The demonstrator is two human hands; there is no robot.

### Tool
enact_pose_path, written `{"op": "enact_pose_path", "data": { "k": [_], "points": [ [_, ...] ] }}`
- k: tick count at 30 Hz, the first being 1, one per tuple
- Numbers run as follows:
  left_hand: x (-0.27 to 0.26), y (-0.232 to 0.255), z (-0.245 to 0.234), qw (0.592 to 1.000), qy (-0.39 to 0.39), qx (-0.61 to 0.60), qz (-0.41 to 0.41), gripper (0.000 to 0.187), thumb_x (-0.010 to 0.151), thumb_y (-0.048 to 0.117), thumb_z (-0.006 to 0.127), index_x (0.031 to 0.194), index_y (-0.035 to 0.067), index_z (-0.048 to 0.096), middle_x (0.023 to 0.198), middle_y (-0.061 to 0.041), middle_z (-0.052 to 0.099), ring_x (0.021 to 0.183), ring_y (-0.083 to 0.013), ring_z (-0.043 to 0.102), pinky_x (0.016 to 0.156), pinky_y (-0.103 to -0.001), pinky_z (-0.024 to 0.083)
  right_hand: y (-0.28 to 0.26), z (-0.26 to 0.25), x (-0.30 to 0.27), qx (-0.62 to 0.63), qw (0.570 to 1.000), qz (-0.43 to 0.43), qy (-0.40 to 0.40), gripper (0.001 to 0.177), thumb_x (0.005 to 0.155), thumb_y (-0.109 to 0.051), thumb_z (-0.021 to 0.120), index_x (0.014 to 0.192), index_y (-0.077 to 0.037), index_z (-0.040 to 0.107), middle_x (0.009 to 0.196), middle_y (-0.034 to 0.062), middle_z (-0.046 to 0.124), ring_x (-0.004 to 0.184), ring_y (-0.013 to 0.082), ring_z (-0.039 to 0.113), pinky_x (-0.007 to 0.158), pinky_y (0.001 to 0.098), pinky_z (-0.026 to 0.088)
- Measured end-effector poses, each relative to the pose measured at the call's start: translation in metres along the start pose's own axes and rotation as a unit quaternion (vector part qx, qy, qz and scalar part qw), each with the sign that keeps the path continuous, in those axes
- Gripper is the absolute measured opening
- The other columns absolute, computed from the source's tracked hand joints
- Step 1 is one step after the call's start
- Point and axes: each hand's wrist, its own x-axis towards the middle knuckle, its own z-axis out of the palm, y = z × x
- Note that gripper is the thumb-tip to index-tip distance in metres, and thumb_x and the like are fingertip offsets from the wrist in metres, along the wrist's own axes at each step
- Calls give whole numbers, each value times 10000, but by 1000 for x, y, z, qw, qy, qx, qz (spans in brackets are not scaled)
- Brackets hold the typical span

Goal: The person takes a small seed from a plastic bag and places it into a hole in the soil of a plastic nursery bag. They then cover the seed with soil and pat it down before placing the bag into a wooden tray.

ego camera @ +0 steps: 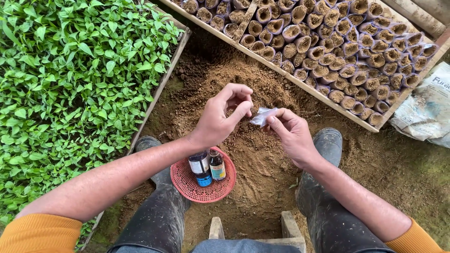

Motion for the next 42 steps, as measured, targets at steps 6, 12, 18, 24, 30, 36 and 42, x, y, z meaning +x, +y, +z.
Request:
{"op": "enact_pose_path", "data": {
  "k": [6,12,18,24,30,36,42],
  "points": [
    [3,4,-3,978,-161,-32,-131,316,981,121,620,1285,38,605,1058,-118,643,985,-229,681,861,-399,599,-4,-1,-4,-78,997,6,-20,110,1007,-99,639,944,-25,692,837,70,683,781,126,613,732,263,521],
    [7,0,-1,974,-178,9,-141,263,952,154,673,1190,41,674,1037,-100,679,960,-178,683,822,-334,594,-4,-3,-2,-118,992,-17,-41,129,971,-96,685,876,-11,702,730,73,677,722,116,609,697,277,547],
    [3,-5,-2,966,-176,-45,-183,412,927,130,698,1312,24,597,1009,-99,663,925,-174,700,807,-322,617,-6,-8,-6,-133,990,-21,-48,139,977,-115,679,877,-21,702,706,51,653,727,100,583,694,265,540],
    [1,-13,0,957,-193,-28,-214,479,878,71,753,1317,-3,575,914,-103,684,822,-137,694,766,-285,622,-7,-6,-6,-160,984,-34,-68,143,964,-97,680,836,-35,692,666,39,615,695,99,544,643,270,520],
    [5,-2,-7,957,-149,42,-245,258,934,36,635,1187,-7,657,872,-135,737,737,-154,763,681,-270,619,-4,-11,-9,-147,987,-28,-56,155,982,-99,653,857,-22,706,672,66,637,705,111,547,664,267,515],
    [-1,-11,-9,970,-96,1,-222,228,948,55,602,1171,18,638,934,-137,714,828,-175,759,765,-285,609,-1,-13,-9,-133,990,-27,-46,168,995,-101,634,865,-22,707,682,65,656,716,106,556,680,267,512],
    [2,-7,-13,975,-55,-32,-215,250,1010,113,532,1234,44,619,986,-103,711,900,-149,725,800,-290,598,5,-14,-6,-108,992,-33,-59,171,1008,-93,618,874,-18,694,714,55,668,742,109,569,713,280,523]
  ]
}}
